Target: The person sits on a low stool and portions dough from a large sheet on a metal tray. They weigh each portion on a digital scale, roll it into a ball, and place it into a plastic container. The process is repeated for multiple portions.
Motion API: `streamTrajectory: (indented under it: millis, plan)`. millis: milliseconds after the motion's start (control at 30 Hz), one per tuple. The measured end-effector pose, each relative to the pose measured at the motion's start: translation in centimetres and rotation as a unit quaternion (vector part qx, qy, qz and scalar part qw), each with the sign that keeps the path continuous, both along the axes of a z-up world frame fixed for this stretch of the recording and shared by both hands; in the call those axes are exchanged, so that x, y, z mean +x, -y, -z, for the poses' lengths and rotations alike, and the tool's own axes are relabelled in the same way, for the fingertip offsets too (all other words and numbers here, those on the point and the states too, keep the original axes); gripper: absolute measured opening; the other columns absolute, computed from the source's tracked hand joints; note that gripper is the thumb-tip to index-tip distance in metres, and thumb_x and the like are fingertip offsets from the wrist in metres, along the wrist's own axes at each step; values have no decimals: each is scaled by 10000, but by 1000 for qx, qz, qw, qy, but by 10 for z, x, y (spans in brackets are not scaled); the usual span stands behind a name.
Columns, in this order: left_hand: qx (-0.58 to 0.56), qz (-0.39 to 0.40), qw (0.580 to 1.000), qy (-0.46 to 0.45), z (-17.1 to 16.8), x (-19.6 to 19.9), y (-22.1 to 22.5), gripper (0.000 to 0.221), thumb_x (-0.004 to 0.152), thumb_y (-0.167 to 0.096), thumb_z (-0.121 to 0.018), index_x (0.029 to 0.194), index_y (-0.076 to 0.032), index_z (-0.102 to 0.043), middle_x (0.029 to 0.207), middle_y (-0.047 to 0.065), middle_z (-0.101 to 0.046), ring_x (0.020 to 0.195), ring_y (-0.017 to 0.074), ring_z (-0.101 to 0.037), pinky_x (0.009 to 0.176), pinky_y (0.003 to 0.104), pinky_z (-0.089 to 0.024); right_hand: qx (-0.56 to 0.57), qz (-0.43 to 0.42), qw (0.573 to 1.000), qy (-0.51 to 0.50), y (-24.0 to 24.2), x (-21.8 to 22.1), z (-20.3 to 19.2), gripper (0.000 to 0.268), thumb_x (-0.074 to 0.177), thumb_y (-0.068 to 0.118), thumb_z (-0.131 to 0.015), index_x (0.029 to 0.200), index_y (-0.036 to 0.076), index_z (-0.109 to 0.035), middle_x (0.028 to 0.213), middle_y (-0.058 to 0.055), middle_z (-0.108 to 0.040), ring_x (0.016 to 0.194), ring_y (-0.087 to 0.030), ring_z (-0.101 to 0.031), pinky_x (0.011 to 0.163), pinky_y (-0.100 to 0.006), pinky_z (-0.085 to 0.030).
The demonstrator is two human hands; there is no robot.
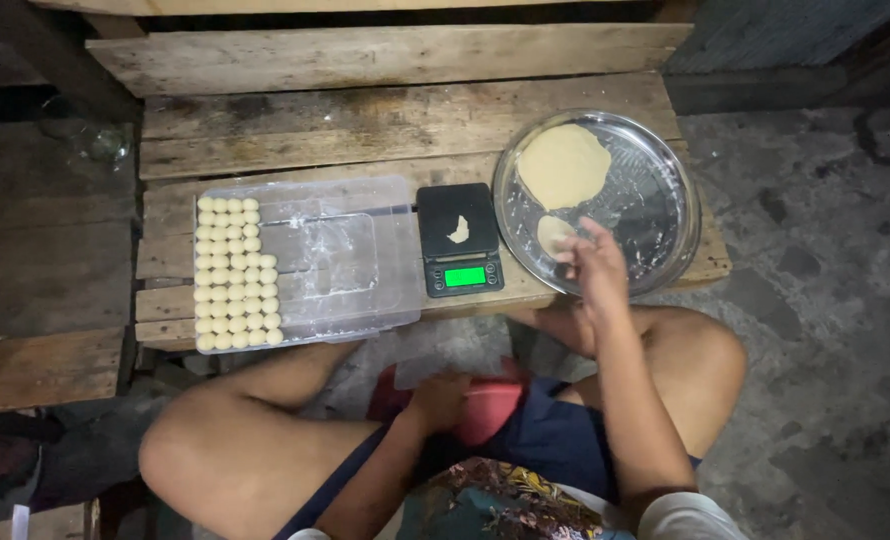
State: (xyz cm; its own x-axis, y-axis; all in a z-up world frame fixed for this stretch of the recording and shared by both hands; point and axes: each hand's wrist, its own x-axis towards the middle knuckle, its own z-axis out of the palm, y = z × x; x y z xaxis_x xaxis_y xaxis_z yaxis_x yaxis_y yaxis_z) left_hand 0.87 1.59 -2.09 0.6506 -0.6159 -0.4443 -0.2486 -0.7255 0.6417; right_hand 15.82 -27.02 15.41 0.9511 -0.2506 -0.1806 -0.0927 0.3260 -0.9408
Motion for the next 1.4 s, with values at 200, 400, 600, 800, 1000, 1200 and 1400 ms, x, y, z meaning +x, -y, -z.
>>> streamTrajectory:
  millis: [200,400,600,800,1000,1200,1400]
  plan:
    - [-66,-6,990,125,-16,-7,-4,390,906,-306,-535,1188,-58,-641,1094,223,-701,1059,445,-693,889,551,-557,-266,-72,957,87,-62,47,16,361,995,-30,-566,1354,2,-547,953,-169,-761,675,-154,-717,623,-242,-580]
    - [-25,-12,997,77,-2,-5,4,478,866,-324,-572,1298,-127,-617,1186,205,-679,1117,434,-670,919,547,-553,-559,-137,817,35,-108,81,17,299,965,182,-699,1244,272,-639,916,65,-782,942,-189,-729,925,-404,-528]
    - [-10,-6,996,87,-15,-6,9,443,877,-296,-541,1256,-99,-656,1143,206,-687,1073,427,-689,886,545,-553,-571,-163,803,-41,-124,85,11,276,839,208,-801,1061,267,-648,906,70,-765,941,-229,-730,888,-393,-541]
    - [5,2,998,58,-11,-6,11,484,886,-348,-513,1291,-110,-627,1177,211,-684,1110,440,-676,916,574,-544,-461,-161,872,-38,-109,84,12,302,889,209,-795,1137,208,-624,868,-19,-743,828,-214,-725,811,-388,-551]
    - [-11,-3,1000,-6,-21,-2,8,575,918,-354,-466,1420,-88,-552,1312,246,-625,1230,467,-599,1006,593,-482,-451,-89,882,104,-68,44,-40,178,996,56,-665,1172,32,-650,1007,-221,-735,1013,-402,-713,911,-539,-543]
    - [-5,-8,999,35,-21,-6,9,520,899,-299,-502,1358,-73,-597,1273,246,-640,1222,456,-608,995,586,-494,-746,-15,648,-153,-10,-7,-17,391,962,459,-736,1164,124,-755,1135,-128,-692,1112,-332,-643,926,-506,-512]
    - [26,-13,999,21,-55,-1,11,525,903,-298,-468,1346,-60,-617,1303,239,-638,1222,437,-613,979,617,-484,-765,2,637,-90,5,-16,19,197,874,300,-814,988,142,-783,1006,-101,-635,962,-332,-632,800,-456,-548]
